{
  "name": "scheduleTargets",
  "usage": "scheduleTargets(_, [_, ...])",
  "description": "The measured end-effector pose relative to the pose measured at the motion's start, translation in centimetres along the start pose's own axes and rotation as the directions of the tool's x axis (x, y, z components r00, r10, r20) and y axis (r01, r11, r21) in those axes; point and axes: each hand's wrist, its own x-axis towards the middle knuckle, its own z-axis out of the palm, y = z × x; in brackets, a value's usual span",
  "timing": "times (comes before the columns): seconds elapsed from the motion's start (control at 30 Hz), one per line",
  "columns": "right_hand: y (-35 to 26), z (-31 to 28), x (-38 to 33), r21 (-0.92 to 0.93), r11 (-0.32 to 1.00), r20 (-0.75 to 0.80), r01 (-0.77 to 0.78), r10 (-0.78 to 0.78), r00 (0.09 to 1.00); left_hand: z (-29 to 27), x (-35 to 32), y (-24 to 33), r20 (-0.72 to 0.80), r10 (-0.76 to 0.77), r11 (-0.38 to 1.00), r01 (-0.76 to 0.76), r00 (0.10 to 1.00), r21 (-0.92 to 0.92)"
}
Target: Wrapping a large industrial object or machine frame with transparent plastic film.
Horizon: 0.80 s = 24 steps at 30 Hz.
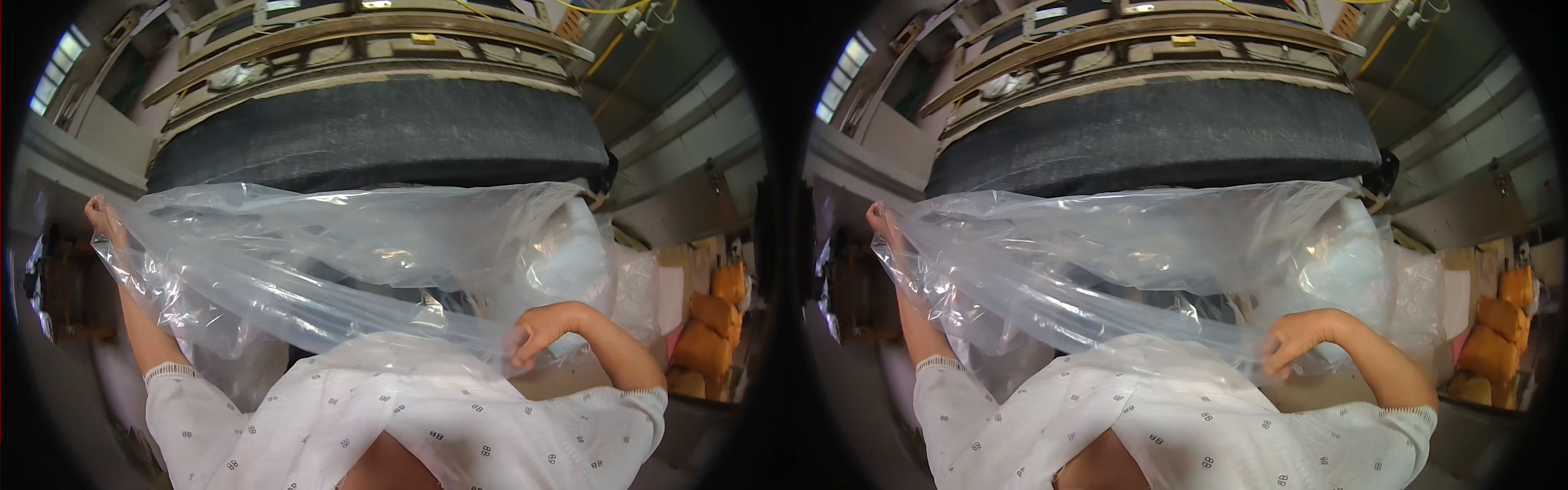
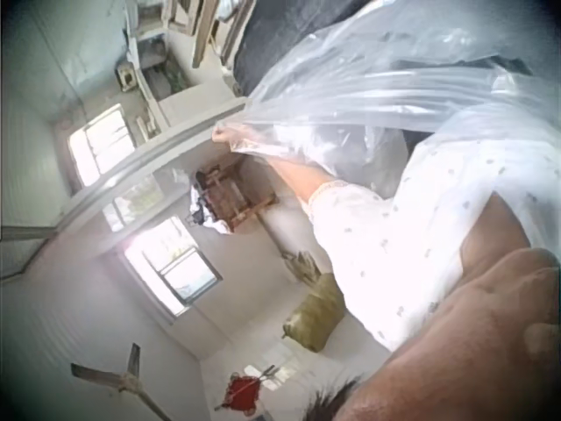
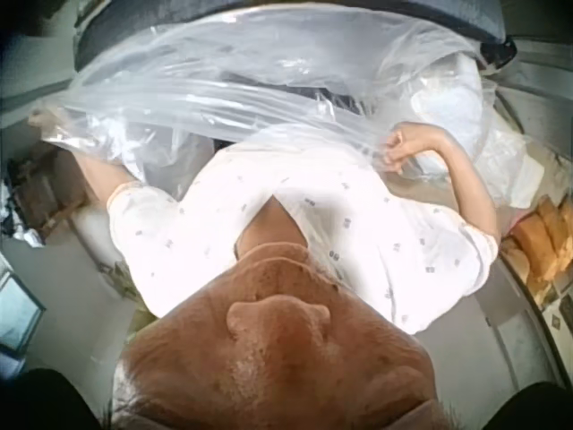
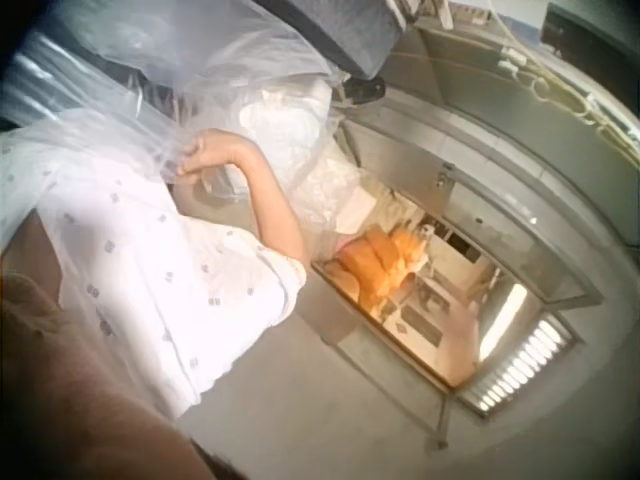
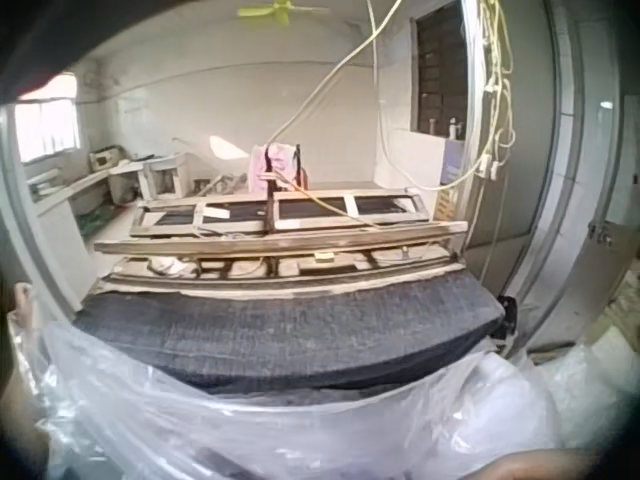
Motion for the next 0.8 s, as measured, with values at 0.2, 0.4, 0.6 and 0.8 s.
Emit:
scheduleTargets(0.2, [26.6, 8.4, -2.8, -0.173, 0.474, -0.486, -0.864, 0.721, 0.493, 12.9, -7.9, 3.6, 0.231, -0.347, 0.925, 0.372, 0.909, -0.075])
scheduleTargets(0.4, [37.2, 13.6, -16.2, 0.113, 0.124, -0.337, -0.986, 0.938, 0.079, 16.4, -7.8, 2.5, 0.313, -0.341, 0.940, 0.319, 0.886, 0.122])
scheduleTargets(0.6, [31.3, -4.9, -39.8, 0.397, 0.787, -0.618, -0.472, -0.151, -0.772, 15.6, -7.7, -6.9, 0.253, -0.242, 0.855, 0.083, 0.937, 0.513])
scheduleTargets(0.8, [3.1, -18.9, -26.0, -0.401, 0.901, -0.037, -0.168, -0.199, -0.979, 7.4, -7.7, -8.7, 0.213, -0.367, 0.757, 0.158, 0.905, 0.634])
